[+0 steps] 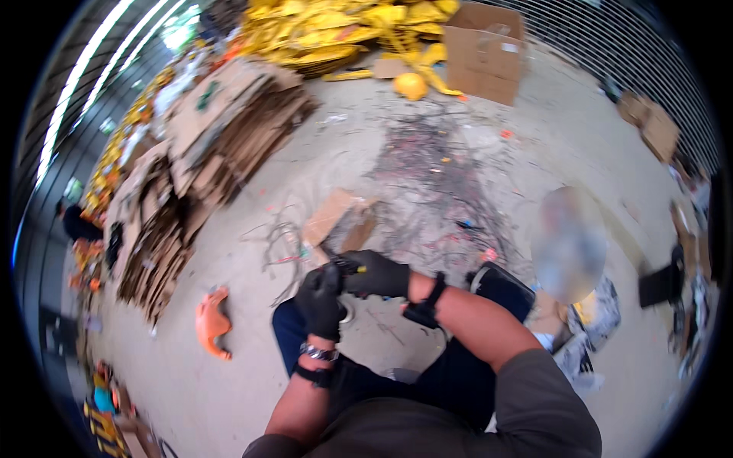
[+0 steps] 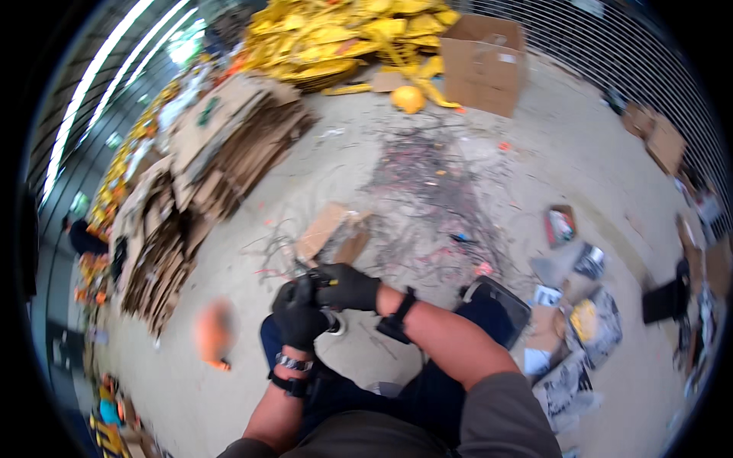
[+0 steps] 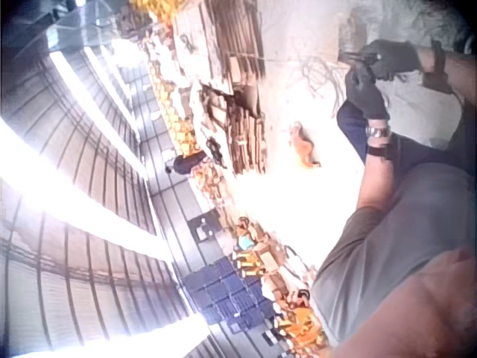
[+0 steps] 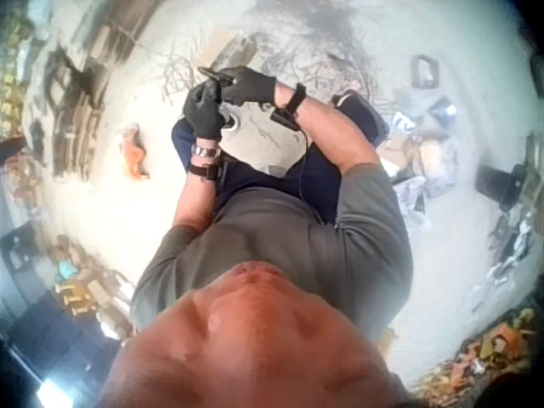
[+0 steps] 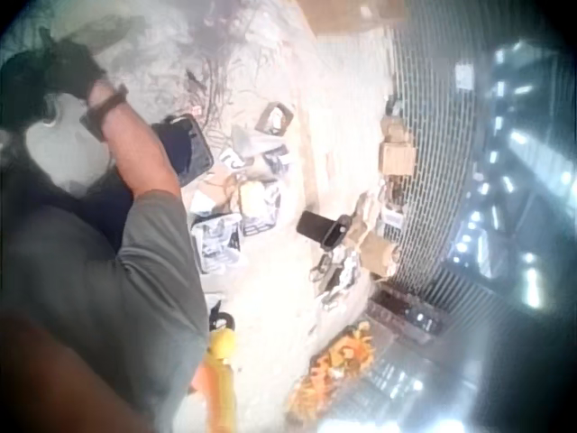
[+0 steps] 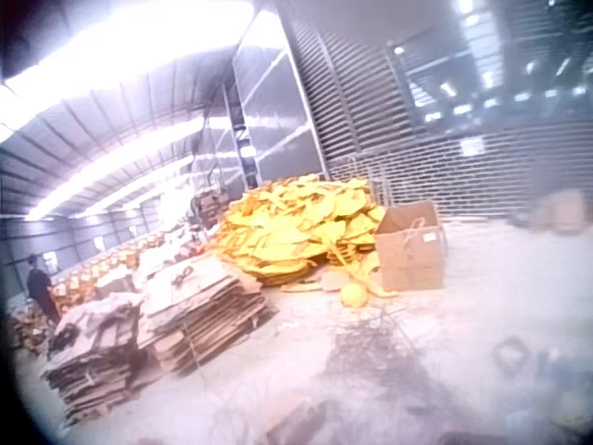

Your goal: The person uses pliers to strip the insulation from electrical wires and joins them together.

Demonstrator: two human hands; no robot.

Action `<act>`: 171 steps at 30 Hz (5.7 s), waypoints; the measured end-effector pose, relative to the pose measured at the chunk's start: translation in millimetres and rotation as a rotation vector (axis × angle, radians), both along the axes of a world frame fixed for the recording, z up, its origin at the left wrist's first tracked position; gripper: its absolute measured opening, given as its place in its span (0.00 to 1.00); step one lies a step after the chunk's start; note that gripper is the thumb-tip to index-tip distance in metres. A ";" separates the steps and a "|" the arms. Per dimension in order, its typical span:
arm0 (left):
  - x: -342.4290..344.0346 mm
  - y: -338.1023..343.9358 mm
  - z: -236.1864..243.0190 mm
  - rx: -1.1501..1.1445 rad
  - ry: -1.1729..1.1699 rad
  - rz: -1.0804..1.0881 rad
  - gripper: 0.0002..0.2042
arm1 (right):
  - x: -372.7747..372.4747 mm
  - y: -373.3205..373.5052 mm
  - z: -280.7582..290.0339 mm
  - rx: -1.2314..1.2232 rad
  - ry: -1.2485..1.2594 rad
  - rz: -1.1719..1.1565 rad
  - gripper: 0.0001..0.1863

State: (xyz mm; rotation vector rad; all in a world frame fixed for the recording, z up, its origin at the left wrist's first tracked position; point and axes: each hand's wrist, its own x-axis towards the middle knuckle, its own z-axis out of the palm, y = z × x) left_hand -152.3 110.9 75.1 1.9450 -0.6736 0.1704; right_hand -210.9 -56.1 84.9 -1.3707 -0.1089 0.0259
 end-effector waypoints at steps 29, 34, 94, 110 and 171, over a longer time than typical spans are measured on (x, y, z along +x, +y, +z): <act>31.0 -2.9 -64.8 -0.218 0.376 -0.106 0.14 | 4.9 9.4 -23.7 -0.629 -0.037 -0.084 0.39; 42.2 7.8 -73.0 0.222 -0.046 -0.154 0.27 | 6.3 10.8 -24.0 -0.655 0.032 -0.123 0.43; -7.0 4.7 0.4 -0.385 0.846 -0.541 0.19 | -23.2 -23.6 11.4 -0.324 -0.122 -0.086 0.40; 3.4 0.4 -9.6 -0.414 0.809 -0.421 0.16 | -22.9 -42.0 19.9 -0.032 0.118 -0.138 0.25; -29.8 -12.2 -31.1 -0.020 0.861 -0.438 0.14 | -55.8 47.8 167.3 0.379 -0.990 -0.105 0.10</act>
